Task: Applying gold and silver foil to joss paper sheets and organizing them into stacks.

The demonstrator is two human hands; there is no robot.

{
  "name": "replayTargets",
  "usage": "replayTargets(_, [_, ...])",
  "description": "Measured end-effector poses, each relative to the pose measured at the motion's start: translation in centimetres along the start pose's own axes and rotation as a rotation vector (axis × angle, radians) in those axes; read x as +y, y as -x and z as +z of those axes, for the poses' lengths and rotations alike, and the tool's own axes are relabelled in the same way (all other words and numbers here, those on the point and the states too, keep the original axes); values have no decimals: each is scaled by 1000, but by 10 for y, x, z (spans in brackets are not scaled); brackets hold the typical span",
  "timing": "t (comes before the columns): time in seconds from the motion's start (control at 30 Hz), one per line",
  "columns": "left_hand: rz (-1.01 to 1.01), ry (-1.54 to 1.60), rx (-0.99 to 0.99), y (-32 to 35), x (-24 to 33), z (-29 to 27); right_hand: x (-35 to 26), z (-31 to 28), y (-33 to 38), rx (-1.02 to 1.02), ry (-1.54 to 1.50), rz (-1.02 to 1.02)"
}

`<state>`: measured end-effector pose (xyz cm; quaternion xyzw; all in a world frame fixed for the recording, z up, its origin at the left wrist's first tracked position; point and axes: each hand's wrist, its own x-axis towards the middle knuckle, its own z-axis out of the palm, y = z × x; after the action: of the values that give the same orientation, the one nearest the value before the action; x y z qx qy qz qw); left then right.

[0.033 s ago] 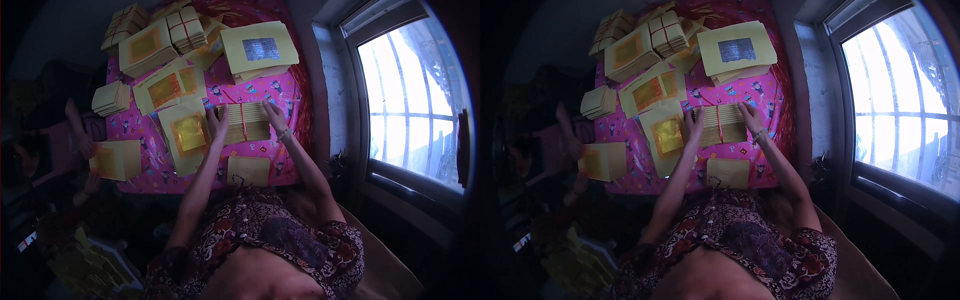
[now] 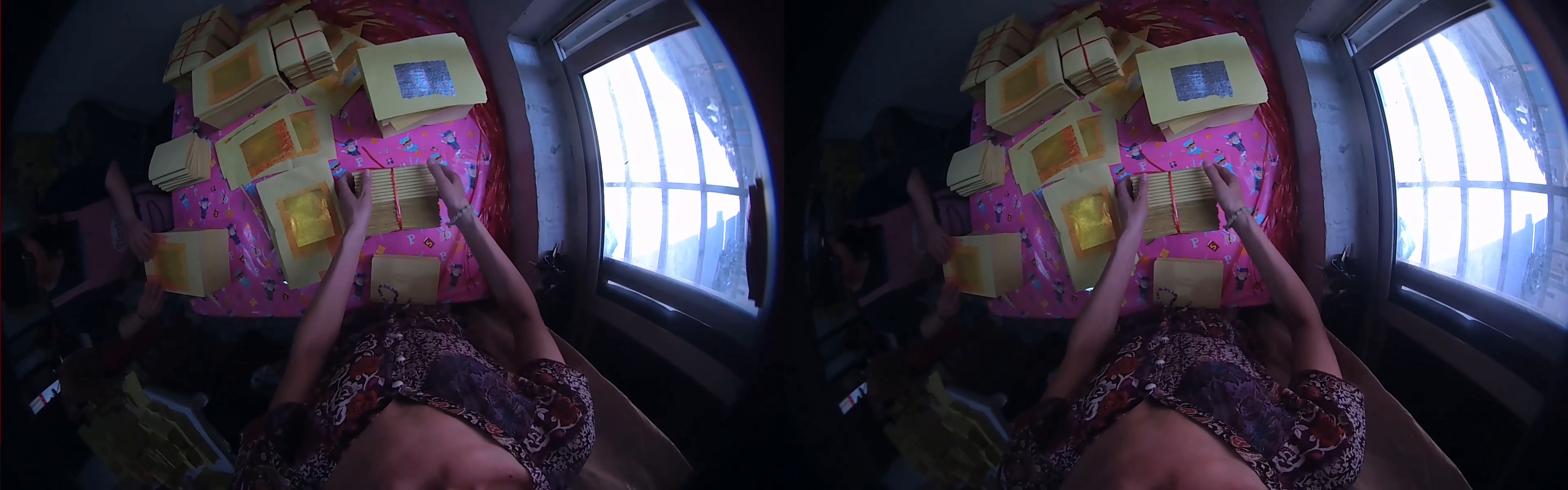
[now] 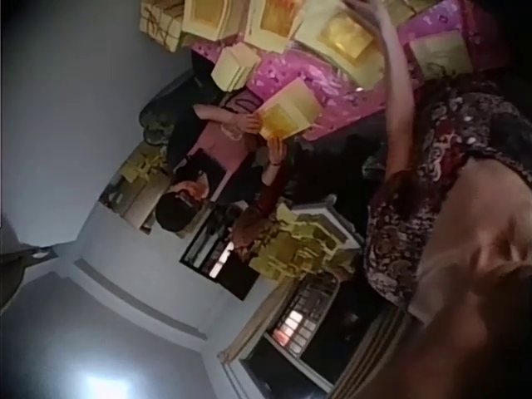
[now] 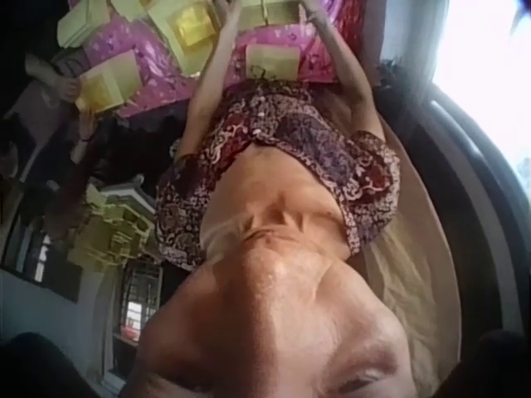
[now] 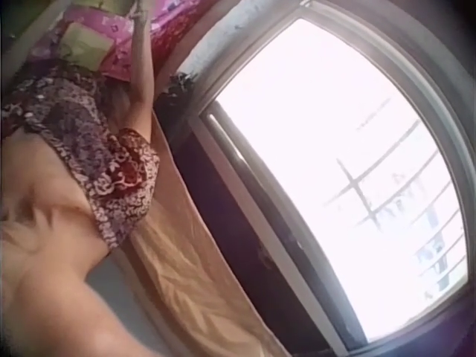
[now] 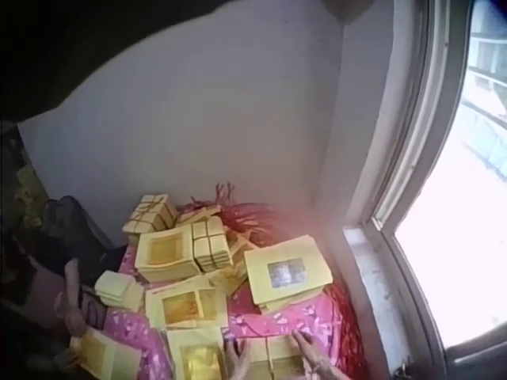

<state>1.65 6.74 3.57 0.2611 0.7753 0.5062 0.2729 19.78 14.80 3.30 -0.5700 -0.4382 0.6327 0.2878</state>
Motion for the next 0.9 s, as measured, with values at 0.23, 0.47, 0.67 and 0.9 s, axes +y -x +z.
replayTargets(0.23, [-20,-98,-114,2,2,2,2,5,-7,78,316,-149])
replayTargets(0.47, [-8,-49,-137,2,-3,5,7,2,-10,108,353,-112])
replayTargets(0.67, [-288,171,-360,-19,8,-13,12,-8,2,-73,57,-190])
replayTargets(0.9, [-700,271,-492,-32,18,-13,13,-16,7,-91,52,-187])
